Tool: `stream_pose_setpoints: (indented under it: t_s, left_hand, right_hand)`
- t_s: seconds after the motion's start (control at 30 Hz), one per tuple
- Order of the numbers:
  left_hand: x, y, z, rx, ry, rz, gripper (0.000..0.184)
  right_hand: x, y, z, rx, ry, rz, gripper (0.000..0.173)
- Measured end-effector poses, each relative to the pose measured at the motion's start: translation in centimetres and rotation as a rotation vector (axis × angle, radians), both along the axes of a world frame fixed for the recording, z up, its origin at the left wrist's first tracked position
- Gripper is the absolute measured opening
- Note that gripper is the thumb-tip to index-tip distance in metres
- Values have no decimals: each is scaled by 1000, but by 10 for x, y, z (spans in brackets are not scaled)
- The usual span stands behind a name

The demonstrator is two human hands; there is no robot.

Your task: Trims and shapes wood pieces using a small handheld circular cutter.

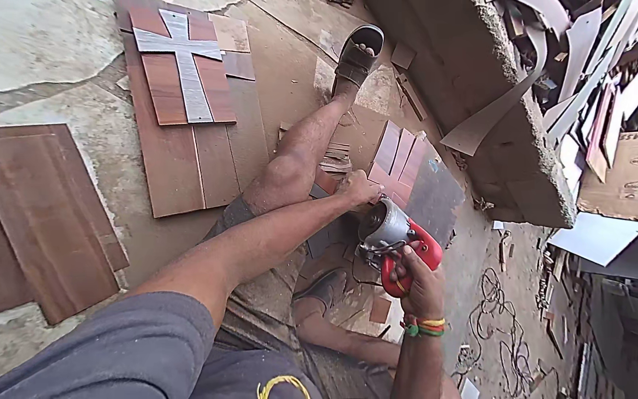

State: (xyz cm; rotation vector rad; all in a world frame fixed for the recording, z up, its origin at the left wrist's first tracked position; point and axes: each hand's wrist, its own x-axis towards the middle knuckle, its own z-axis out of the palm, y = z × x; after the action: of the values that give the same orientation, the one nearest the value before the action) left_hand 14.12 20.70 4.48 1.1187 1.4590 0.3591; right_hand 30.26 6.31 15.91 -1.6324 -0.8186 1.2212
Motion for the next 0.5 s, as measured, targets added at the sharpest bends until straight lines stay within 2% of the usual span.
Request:
stream_pose_setpoints:
  t_s: [0.17,0.5]
  left_hand:
    - [-4,3,-7,-32,-39,20,45]
    - [-6,3,-6,14,-25,-21,47]
  right_hand:
    - [-2,-2,-1,-9,-11,-15,12]
    - [-6,-6,-8,24,-14,-48,10]
